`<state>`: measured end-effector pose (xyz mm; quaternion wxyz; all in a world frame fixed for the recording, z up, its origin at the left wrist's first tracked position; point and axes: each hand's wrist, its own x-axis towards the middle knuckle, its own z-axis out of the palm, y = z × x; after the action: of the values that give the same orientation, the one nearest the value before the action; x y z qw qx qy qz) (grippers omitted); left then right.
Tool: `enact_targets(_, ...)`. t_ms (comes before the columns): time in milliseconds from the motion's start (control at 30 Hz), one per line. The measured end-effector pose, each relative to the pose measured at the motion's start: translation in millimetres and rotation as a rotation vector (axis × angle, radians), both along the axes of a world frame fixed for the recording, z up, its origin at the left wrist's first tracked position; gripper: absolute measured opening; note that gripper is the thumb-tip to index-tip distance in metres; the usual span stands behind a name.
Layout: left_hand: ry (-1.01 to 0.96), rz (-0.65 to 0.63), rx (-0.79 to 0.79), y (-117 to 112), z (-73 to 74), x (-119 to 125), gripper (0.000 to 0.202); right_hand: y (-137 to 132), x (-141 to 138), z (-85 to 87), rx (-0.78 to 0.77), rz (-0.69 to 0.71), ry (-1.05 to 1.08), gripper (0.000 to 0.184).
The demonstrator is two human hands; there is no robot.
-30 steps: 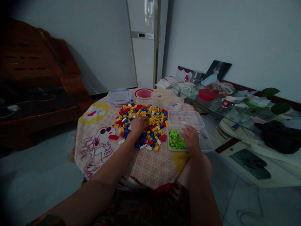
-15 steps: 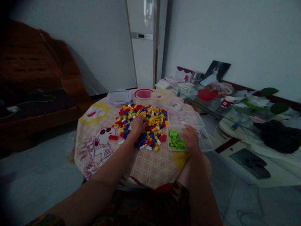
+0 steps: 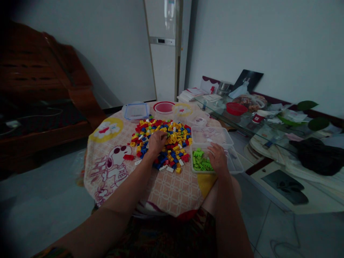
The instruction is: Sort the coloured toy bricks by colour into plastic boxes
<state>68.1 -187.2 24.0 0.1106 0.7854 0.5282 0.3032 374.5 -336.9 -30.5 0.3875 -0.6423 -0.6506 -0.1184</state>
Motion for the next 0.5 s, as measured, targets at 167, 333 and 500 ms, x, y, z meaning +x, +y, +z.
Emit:
enact_targets(167, -0.099, -0.122, 0.017, -12, 13.7, 14, 0.028, 0, 1, -0.3, -0.011, 0.013, -0.007, 0.030)
enact_targets(333, -0.138, -0.420, 0.050, -40, 10.3, 49, 0.029, 1, 2, -1.0, -0.015, 0.018, 0.002, 0.030)
enact_targets(500, -0.140, -0.702, 0.095, -58, -2.1, 74, 0.042, 1, 1, -0.8, -0.008, 0.023, 0.017, 0.032)
